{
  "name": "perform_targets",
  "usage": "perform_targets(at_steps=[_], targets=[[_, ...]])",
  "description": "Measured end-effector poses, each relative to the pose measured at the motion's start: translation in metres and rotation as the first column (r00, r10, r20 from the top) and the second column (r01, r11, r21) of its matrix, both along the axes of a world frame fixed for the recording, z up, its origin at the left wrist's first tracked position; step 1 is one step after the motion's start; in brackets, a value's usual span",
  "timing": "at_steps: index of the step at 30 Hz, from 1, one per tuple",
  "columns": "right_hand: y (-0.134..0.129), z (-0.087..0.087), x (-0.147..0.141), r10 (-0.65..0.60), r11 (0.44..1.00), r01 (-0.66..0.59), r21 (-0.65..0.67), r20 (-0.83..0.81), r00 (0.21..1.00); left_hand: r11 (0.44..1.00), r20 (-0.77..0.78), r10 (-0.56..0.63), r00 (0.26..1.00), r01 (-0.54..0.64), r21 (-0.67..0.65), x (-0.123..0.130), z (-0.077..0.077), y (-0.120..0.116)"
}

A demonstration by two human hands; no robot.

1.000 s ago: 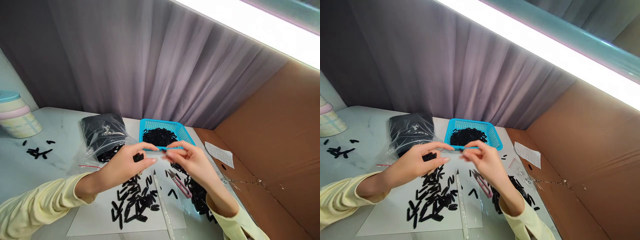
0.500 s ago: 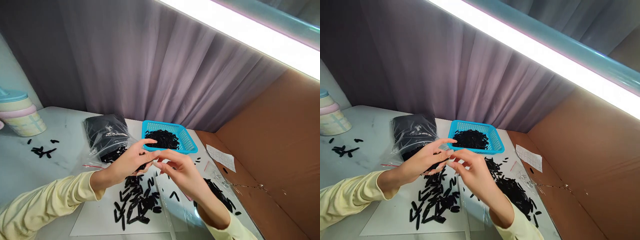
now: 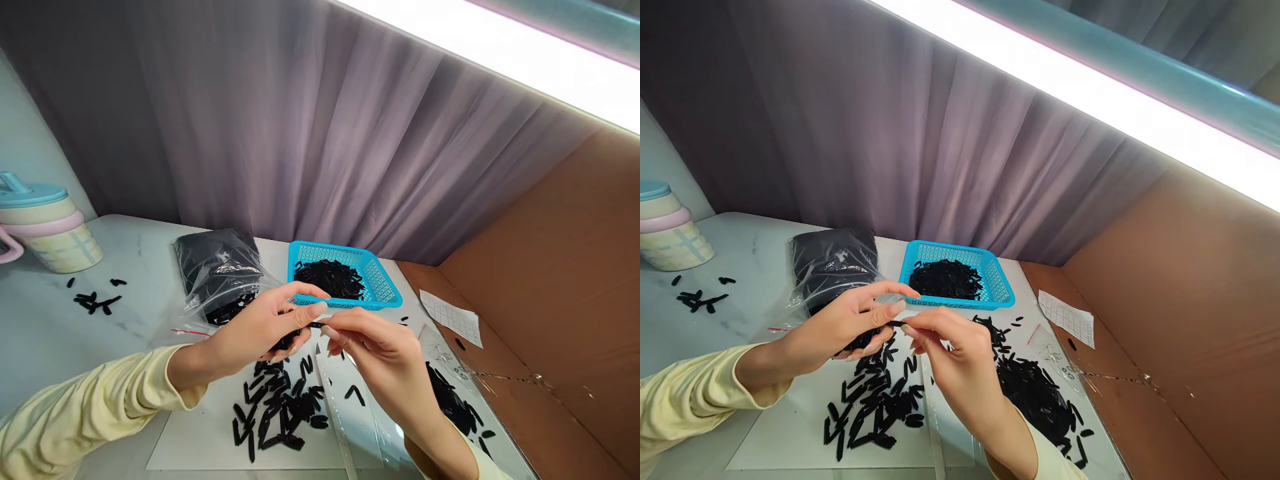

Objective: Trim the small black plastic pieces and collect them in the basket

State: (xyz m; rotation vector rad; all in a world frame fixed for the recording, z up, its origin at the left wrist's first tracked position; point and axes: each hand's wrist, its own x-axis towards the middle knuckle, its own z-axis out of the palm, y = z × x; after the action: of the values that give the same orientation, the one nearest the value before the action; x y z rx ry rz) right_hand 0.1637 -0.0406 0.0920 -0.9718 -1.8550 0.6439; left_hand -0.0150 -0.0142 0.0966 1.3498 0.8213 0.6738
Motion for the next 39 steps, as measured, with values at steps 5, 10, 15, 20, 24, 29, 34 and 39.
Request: perform_targets(at_steps=[5,10,15,20,24,29,34,39], targets=[[0.0,0.002,0.001,0.003,0.997,-0.006,-0.077,-0.035,0.999,1.0,0.028,-0.019,0.999,0.019,0.003,-0.001,0.006,-0.007],[-0.001,0.002,0.0,0.014,0.99,-0.022,-0.137,-0.061,0.998,0.999,0.06,-0.031,0.998,0.032,-0.014,-0.001,0.004,-0.008],[-0.001,0.004,-0.001,0.036,0.961,-0.077,-0.265,-0.156,0.987,0.999,0.094,-0.016,0.995,0.019,-0.029,-0.002,0.002,-0.009],[0.001,0.004,0.0,0.039,0.841,-0.194,-0.505,-0.302,0.953,0.999,0.104,-0.001,0.995,0.005,-0.041,-0.003,0.0,-0.011],[0.004,0.003,0.0,0.037,0.772,-0.266,-0.578,-0.376,0.926,0.999,0.103,0.007,0.995,-0.002,-0.05,-0.003,0.0,-0.011],[0.004,0.002,-0.001,0.03,0.732,-0.322,-0.6,-0.444,0.895,0.998,0.091,0.004,0.996,0.001,-0.06,-0.002,0.003,-0.012],[0.001,0.004,-0.002,0.035,0.75,-0.334,-0.571,-0.469,0.882,0.998,0.095,-0.004,0.995,0.01,-0.064,-0.001,0.007,-0.012],[-0.002,0.007,-0.002,0.039,0.821,-0.273,-0.501,-0.427,0.903,0.998,0.134,-0.006,0.991,0.014,-0.059,-0.001,0.004,-0.014]])
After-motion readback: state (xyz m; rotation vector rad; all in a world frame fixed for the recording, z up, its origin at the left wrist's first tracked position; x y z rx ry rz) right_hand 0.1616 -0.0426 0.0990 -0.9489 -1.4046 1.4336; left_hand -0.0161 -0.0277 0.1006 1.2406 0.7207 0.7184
